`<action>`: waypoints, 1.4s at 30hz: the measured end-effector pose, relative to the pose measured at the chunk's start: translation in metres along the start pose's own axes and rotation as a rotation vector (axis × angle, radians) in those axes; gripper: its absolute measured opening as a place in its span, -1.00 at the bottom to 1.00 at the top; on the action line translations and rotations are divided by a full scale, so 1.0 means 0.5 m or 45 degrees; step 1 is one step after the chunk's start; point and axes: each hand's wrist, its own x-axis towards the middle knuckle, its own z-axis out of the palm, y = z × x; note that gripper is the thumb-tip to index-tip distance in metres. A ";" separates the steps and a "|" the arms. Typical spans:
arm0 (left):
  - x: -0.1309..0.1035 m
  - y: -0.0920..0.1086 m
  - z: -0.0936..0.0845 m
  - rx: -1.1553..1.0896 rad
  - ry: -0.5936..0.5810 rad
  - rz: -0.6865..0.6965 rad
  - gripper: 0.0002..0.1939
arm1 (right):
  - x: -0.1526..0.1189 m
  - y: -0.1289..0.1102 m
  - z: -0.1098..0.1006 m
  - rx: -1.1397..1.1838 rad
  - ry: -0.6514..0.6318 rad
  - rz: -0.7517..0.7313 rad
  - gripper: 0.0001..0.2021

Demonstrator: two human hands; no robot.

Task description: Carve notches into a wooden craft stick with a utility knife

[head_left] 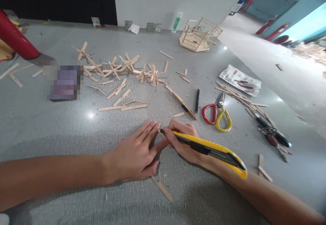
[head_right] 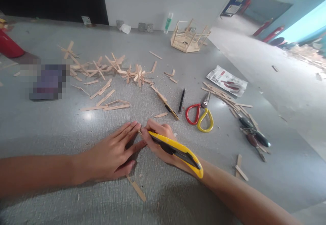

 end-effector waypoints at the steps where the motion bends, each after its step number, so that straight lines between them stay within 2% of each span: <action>1: 0.000 0.000 0.000 -0.007 0.003 -0.003 -0.33 | 0.000 -0.001 -0.001 -0.012 -0.015 -0.011 -0.65; 11: -0.001 0.002 0.001 0.012 -0.024 -0.048 -0.33 | 0.000 0.003 -0.012 -0.130 -0.091 -0.038 -0.61; 19: -0.001 0.000 0.000 0.015 0.011 -0.012 -0.32 | -0.005 0.011 -0.008 0.068 -0.042 0.048 -0.65; 30: 0.002 0.003 0.000 0.037 0.006 -0.010 -0.36 | 0.003 0.001 -0.007 0.137 -0.049 0.065 -0.65; 42: 0.002 0.004 -0.001 0.119 0.020 0.001 -0.35 | 0.005 -0.001 -0.005 -0.034 -0.014 0.007 -0.64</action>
